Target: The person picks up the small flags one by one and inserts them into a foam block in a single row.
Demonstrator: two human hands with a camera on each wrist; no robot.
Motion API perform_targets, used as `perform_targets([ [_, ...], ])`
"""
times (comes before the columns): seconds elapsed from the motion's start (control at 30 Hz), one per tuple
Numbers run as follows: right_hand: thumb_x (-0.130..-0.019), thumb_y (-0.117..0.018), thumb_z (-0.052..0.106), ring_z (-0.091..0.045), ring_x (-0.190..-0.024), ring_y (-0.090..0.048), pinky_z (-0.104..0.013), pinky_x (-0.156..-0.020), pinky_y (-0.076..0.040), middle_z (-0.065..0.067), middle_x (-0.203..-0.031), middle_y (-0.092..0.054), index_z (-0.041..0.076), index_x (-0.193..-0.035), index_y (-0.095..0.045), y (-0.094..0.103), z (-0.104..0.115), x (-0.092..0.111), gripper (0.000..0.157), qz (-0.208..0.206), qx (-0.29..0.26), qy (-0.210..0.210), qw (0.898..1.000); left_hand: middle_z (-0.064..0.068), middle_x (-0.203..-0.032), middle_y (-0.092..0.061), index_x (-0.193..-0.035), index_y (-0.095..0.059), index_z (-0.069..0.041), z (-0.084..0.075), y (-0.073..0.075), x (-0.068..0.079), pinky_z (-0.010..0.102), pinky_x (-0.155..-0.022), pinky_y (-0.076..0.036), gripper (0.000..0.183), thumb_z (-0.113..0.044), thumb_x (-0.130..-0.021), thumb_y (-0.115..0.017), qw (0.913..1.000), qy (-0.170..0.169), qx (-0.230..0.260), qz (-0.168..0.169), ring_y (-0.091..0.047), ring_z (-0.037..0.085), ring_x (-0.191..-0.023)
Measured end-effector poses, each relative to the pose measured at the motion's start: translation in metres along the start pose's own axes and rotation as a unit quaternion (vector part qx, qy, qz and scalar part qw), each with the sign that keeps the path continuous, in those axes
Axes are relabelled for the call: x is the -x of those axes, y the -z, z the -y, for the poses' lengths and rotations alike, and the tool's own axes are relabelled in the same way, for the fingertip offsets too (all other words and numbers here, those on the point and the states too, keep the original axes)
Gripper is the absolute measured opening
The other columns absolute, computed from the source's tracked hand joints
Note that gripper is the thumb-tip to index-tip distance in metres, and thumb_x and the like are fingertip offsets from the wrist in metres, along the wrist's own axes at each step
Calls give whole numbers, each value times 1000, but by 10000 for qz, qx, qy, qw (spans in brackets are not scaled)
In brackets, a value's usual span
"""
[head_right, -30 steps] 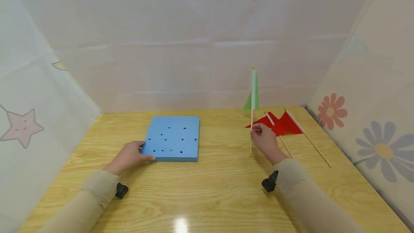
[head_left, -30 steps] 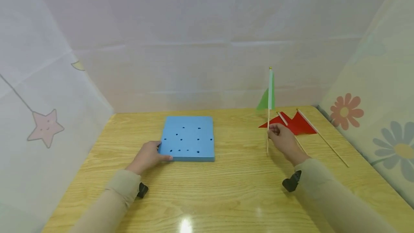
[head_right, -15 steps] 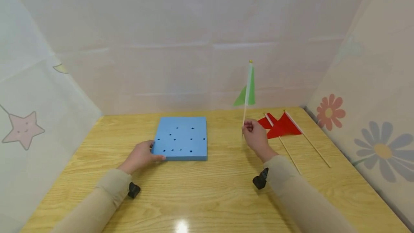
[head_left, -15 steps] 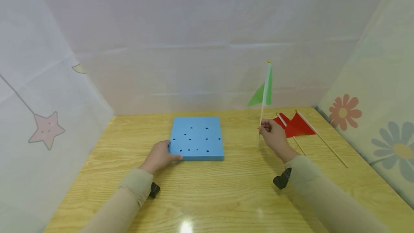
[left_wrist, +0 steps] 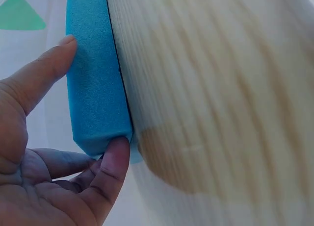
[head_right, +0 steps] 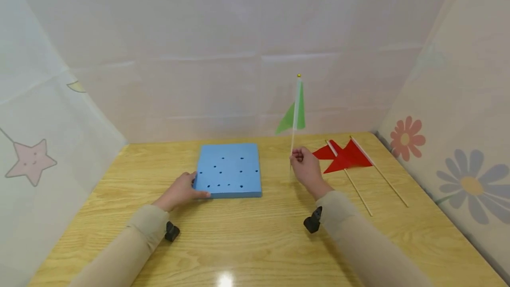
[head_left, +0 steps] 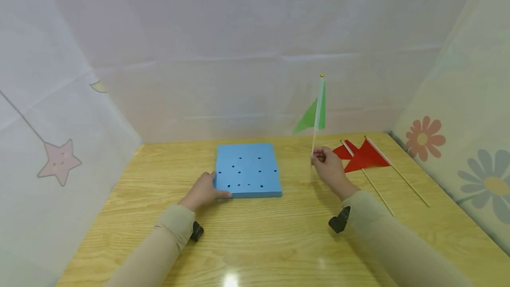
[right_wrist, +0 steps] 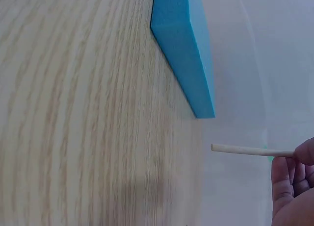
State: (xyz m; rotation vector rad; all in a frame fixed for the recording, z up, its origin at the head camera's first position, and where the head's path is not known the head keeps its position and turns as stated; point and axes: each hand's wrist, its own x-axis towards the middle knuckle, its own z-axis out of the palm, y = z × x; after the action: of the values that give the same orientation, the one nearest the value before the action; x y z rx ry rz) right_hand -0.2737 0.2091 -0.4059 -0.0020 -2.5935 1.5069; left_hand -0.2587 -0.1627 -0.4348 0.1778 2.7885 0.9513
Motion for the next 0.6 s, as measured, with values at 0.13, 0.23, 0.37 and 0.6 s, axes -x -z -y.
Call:
perform_targets([
  [0.13, -108, -54, 12, -31, -107, -59, -27, -81, -52, -21, -118, -62, -6, -127, -57, -6, 3, -2, 27, -105, 70, 152, 9998, 41, -151, -36, -153, -28, 18, -8, -4, 1, 58, -115, -34, 103, -32, -86, -87, 10000, 35, 77, -44, -39, 51, -140],
  [0.23, -108, -54, 14, -33, -110, -59, -37, -89, -52, -21, -119, -62, -5, -127, -57, -12, 5, -5, 27, -215, 87, 265, 9994, 41, -151, -35, -153, -28, 18, -12, -7, 2, 57, -115, -34, 103, -31, -85, -88, 9998, 101, 121, -100, -39, 51, -140],
  [0.37, -109, -53, 15, -36, -117, -58, -47, -100, -50, -23, -123, -61, -5, -128, -56, -21, 8, -8, 28, -339, -88, 393, 9986, 41, -149, -38, -152, -30, 19, -13, -11, 1, 56, -115, -35, 103, -31, -84, -89, 9999, 85, 72, -129, -40, 51, -139],
  [0.6, -108, -54, 10, -37, -119, -58, -49, -104, -48, -22, -122, -59, -8, -130, -55, -40, 9, -13, 28, -431, -448, 660, 9959, 40, -150, -38, -152, -31, 19, -19, -17, -1, 55, -115, -34, 102, -32, -84, -89, 9999, 16, 113, -108, -40, 50, -140],
])
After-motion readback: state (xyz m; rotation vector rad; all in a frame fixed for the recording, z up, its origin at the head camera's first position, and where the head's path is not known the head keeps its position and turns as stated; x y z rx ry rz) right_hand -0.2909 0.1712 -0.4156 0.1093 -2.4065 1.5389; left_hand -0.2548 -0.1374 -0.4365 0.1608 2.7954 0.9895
